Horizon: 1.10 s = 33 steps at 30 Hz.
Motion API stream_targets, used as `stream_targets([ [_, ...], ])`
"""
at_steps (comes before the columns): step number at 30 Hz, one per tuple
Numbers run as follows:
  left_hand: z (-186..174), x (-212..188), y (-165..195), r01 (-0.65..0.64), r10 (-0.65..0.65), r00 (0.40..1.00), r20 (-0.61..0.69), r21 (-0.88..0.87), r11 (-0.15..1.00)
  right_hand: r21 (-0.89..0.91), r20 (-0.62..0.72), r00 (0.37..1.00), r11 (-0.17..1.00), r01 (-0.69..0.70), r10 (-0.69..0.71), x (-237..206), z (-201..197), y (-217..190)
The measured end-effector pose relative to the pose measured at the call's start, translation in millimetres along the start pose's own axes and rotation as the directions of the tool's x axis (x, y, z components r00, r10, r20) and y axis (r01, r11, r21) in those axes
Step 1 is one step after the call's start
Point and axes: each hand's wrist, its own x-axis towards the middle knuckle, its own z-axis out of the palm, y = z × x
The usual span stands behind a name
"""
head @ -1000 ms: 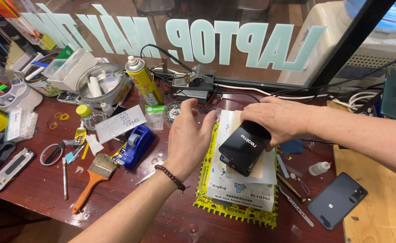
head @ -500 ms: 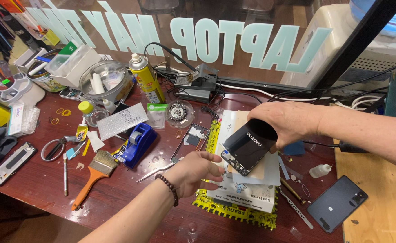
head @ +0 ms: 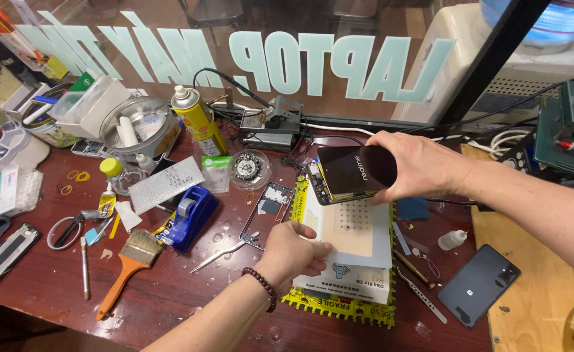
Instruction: The person holds a replacement phone display assembly and aligns it over the phone frame with the exposed internals. They press the display into place, flip the phone over to check the fit, and repeatedly press along the edges to seat the new screen onto the body.
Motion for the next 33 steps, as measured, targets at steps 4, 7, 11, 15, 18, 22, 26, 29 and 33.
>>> stream_targets([
  [4, -19.0, 0.0, 0.0, -0.105, 0.107, 0.994, -0.01, 0.116, 0.988, 0.098, -0.074, 0.978, 0.977, -0.188, 0.195, -15.9, 4.8, -4.3],
  [7, -24.1, -1.8, 10.5, -0.295, 0.343, 0.939, -0.035, 0.429, 0.854, 0.186, -0.132, 0.917, 0.918, -0.35, 0.376, -29.9, 8.5, -9.8],
  [11, -14.2, 12.6, 54.7, -0.568, 0.549, 0.819, 0.167, 0.108, 0.816, 0.451, -0.239, 0.876, 0.847, -0.281, 0.418, -40.9, 18.2, -27.1],
  [15, 8.4, 25.6, 94.6, -0.417, 0.555, 0.661, 0.506, -0.367, 0.832, 0.759, -0.055, 0.8, 0.546, -0.356, 0.598, -44.4, 29.3, -53.4],
  [18, 20.9, 28.2, 106.0, -0.259, 0.556, 0.585, 0.59, -0.514, 0.818, 0.885, 0.058, 0.786, 0.333, -0.326, 0.616, -47.6, 30.1, -70.4],
  [22, 25.3, 30.0, 102.3, -0.115, 0.446, 0.584, 0.678, -0.475, 0.872, 0.862, 0.177, 0.699, 0.234, -0.45, 0.693, -58.7, 24.9, -86.6],
  [26, 21.7, 40.7, 94.8, -0.013, 0.396, 0.497, 0.772, -0.45, 0.893, 0.763, 0.207, 0.631, 0.28, -0.583, 0.748, -60.9, 20.3, -95.9],
  [29, 23.8, 51.5, 86.9, 0.042, 0.407, 0.472, 0.782, -0.482, 0.875, 0.717, 0.183, 0.601, 0.313, -0.623, 0.778, -59.1, 20.9, -100.1],
  [33, 28.6, 64.7, 76.3, 0.13, 0.372, 0.47, 0.801, -0.48, 0.868, 0.633, 0.086, 0.582, 0.407, -0.659, 0.808, -52.8, 26.0, -102.3],
])
